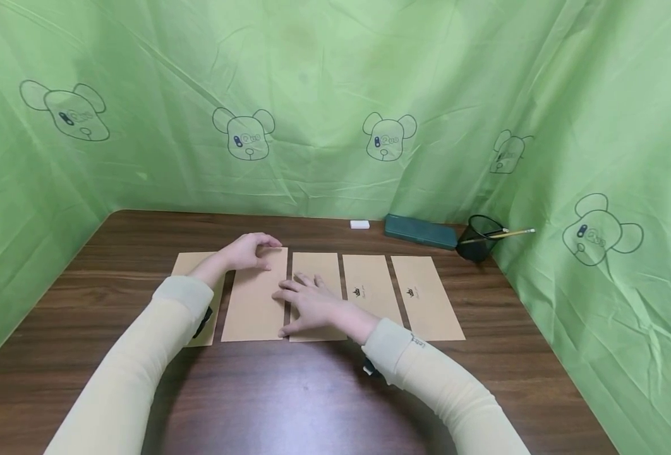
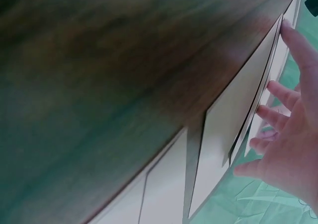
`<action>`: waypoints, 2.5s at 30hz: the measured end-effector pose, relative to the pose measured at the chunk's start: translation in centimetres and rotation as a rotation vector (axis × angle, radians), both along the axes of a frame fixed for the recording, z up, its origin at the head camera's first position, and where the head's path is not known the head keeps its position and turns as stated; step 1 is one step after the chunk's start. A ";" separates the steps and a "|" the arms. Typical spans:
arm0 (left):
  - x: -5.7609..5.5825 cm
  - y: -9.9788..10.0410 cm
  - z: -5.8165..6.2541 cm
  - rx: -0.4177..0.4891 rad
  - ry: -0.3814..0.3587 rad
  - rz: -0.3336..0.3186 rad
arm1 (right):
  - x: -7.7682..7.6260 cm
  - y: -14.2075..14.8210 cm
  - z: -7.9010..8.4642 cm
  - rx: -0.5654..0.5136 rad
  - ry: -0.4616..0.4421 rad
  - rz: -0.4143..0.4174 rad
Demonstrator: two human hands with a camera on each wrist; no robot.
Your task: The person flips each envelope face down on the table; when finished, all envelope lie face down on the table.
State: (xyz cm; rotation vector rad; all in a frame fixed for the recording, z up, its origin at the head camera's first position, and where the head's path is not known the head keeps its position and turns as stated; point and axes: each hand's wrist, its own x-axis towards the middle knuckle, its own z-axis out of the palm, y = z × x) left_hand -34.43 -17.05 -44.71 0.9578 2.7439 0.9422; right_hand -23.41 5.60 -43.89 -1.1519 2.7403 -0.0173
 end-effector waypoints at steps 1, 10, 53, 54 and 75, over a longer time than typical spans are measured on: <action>0.0 -0.1 -0.2 -0.010 -0.002 0.003 | -0.1 0.0 0.0 0.001 -0.001 0.002; 0.0 -0.6 -0.6 -0.060 -0.001 -0.010 | -0.7 -0.2 -0.2 -0.026 -0.022 0.025; 3.2 3.6 0.5 -0.221 -0.054 0.021 | 1.5 11.7 0.8 -0.119 0.074 0.091; 3.1 3.8 0.5 -0.219 -0.052 0.020 | 1.6 11.8 0.6 -0.112 0.071 0.082; 1.9 5.0 0.2 -0.183 -0.021 -0.009 | 2.1 12.2 -0.4 -0.078 0.013 0.007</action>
